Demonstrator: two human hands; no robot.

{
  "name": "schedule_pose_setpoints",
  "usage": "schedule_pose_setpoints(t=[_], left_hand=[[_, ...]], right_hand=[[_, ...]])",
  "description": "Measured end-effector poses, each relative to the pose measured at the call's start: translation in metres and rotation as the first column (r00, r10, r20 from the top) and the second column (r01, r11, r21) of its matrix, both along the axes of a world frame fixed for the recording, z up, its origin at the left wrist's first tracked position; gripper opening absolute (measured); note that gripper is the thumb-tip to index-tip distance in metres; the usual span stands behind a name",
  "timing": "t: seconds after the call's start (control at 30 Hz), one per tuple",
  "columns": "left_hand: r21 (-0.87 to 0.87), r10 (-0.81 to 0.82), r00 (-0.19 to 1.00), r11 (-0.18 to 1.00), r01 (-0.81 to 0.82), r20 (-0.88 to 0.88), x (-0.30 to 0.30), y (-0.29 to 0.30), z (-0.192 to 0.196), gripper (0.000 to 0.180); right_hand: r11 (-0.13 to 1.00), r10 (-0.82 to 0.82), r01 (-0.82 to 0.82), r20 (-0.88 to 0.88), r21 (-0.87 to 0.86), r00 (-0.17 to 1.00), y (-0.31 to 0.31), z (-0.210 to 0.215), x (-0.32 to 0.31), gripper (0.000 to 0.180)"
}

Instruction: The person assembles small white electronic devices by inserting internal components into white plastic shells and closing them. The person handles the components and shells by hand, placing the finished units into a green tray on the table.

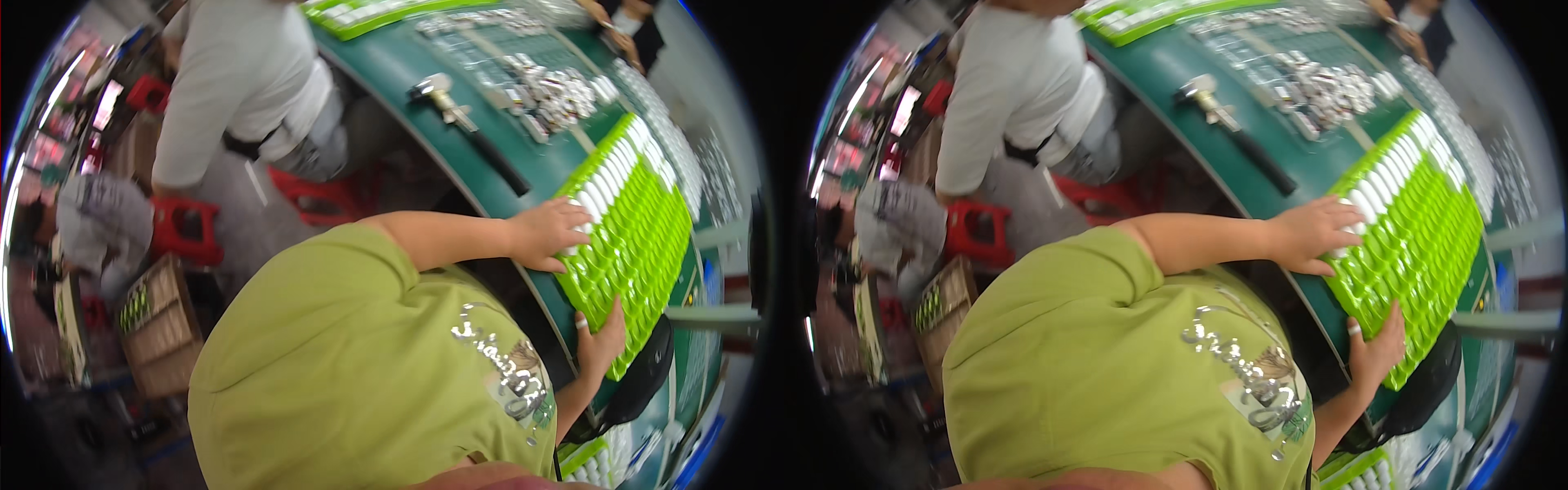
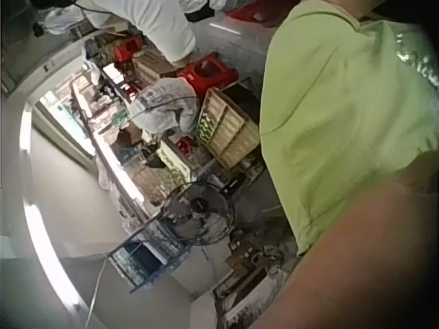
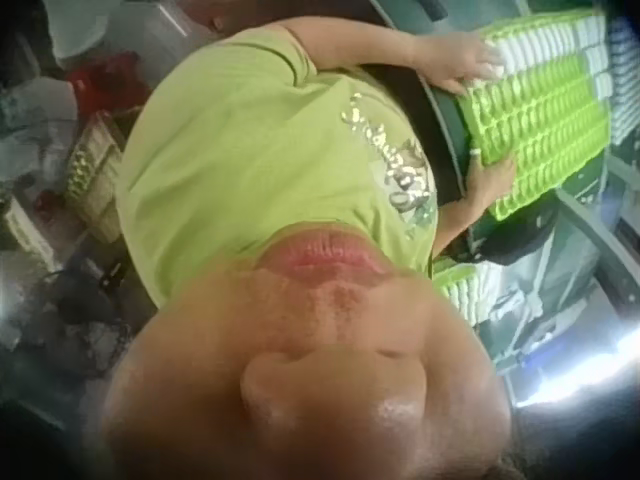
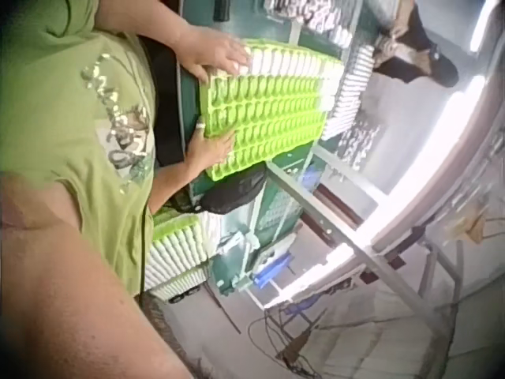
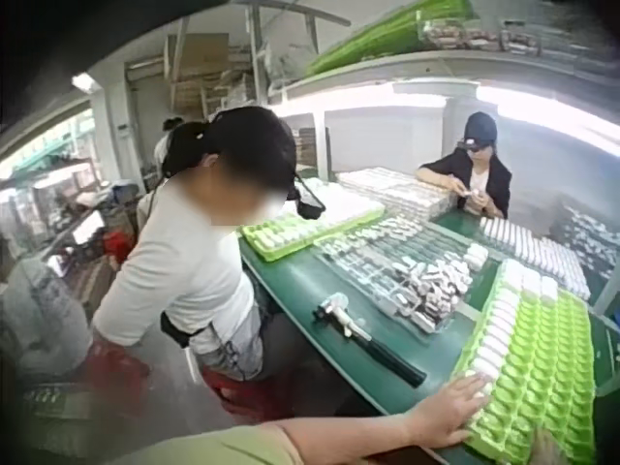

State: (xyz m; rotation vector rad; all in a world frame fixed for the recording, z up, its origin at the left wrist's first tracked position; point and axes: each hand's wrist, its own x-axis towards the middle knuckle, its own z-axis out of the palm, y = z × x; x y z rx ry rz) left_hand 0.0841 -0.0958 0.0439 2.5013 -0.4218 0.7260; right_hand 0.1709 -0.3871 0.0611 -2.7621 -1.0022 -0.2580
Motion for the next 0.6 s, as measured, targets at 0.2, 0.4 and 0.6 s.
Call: schedule_pose_setpoints(t=[0.2, 0.4, 0.6], left_hand=[[-0.15, 0.159, 0.967, 0.98, -0.131, 0.197, -0.013, -0.011, -0.018, 0.069], [-0.141, 0.182, 0.948, 0.979, -0.149, 0.26, -0.012, -0.013, -0.024, 0.062], [-0.119, 0.225, 0.945, 0.972, -0.202, 0.237, -0.013, -0.013, -0.022, 0.059]], right_hand=[[0.949, 0.079, -0.142, 0.22, 0.283, 0.972, 0.001, -0.001, -0.007, 0.044], [0.848, 0.078, -0.206, 0.269, 0.488, 0.96, 0.011, -0.019, -0.024, 0.022], [0.835, 0.083, -0.205, 0.252, 0.511, 0.964, 0.01, -0.025, -0.025, 0.019]])
